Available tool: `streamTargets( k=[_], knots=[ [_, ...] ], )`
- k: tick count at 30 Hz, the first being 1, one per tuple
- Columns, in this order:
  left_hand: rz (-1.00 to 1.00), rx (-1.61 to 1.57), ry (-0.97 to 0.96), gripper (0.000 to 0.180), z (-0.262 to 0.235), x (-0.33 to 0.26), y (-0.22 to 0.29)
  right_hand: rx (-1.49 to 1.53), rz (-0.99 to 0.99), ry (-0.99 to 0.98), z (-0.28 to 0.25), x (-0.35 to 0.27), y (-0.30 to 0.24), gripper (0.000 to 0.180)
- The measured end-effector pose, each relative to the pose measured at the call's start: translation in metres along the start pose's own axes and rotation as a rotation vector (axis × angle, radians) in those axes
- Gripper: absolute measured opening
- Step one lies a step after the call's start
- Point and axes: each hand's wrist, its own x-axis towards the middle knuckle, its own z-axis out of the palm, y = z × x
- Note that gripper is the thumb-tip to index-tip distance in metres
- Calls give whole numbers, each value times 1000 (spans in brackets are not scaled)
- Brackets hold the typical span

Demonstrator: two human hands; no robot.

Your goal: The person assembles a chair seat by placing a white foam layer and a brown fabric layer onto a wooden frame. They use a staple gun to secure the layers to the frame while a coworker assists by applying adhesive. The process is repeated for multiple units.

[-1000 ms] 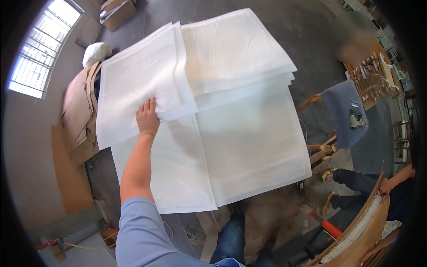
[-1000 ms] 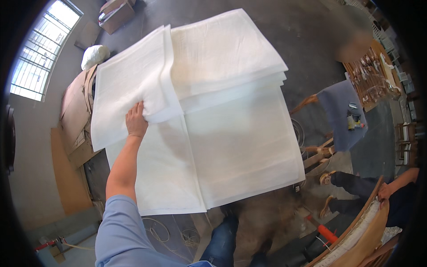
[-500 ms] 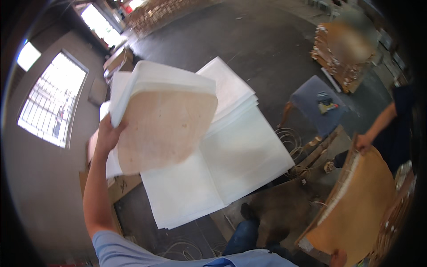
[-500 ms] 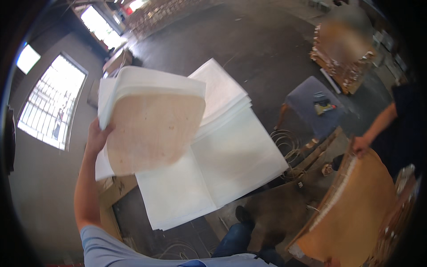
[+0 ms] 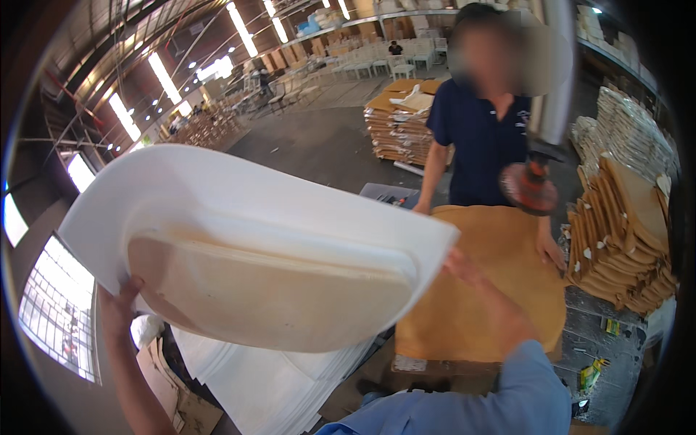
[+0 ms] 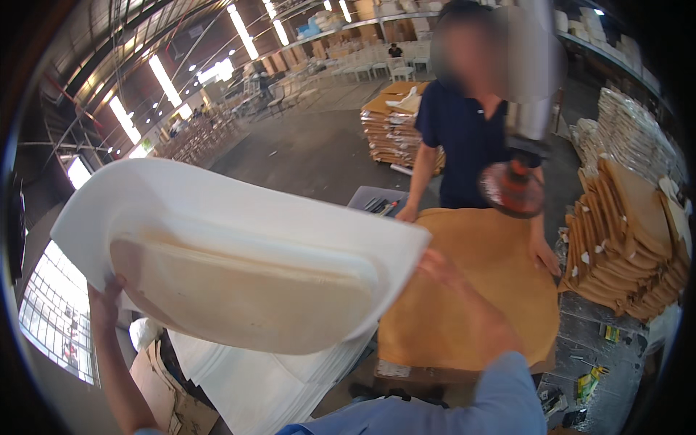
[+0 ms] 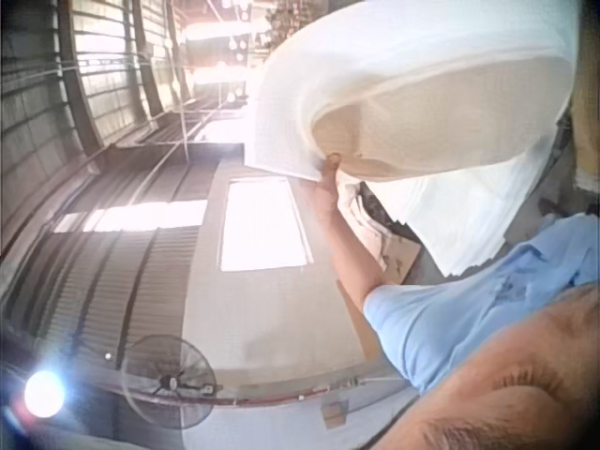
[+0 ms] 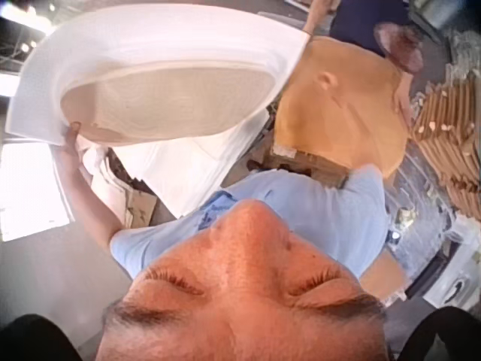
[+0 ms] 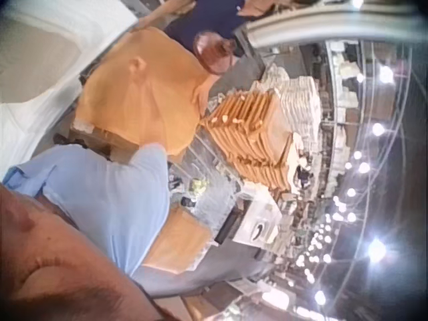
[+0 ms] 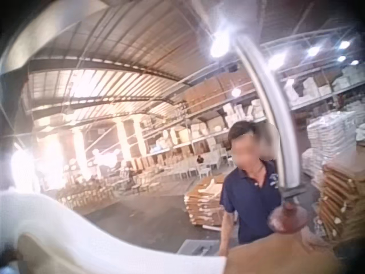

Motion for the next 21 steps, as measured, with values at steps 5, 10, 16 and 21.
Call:
streamTargets(
  k=[5, 10, 16, 21],
  knots=[
    [31, -48, -242, 49, 51, 28, 49, 547, 75, -572, 75, 15, -77, 50],
    [11, -46, -501, 45, 135, 43, 57, 423, -39, -827, 34, -55, -98, 68],
    [208, 148, -946, 60, 279, 97, 73, 276, -45, -465, 53, -157, -61, 80],
    [589, 200, -591, 47, 362, 79, 100, 805, 77, -135, 94, -186, -65, 70]
  ],
)
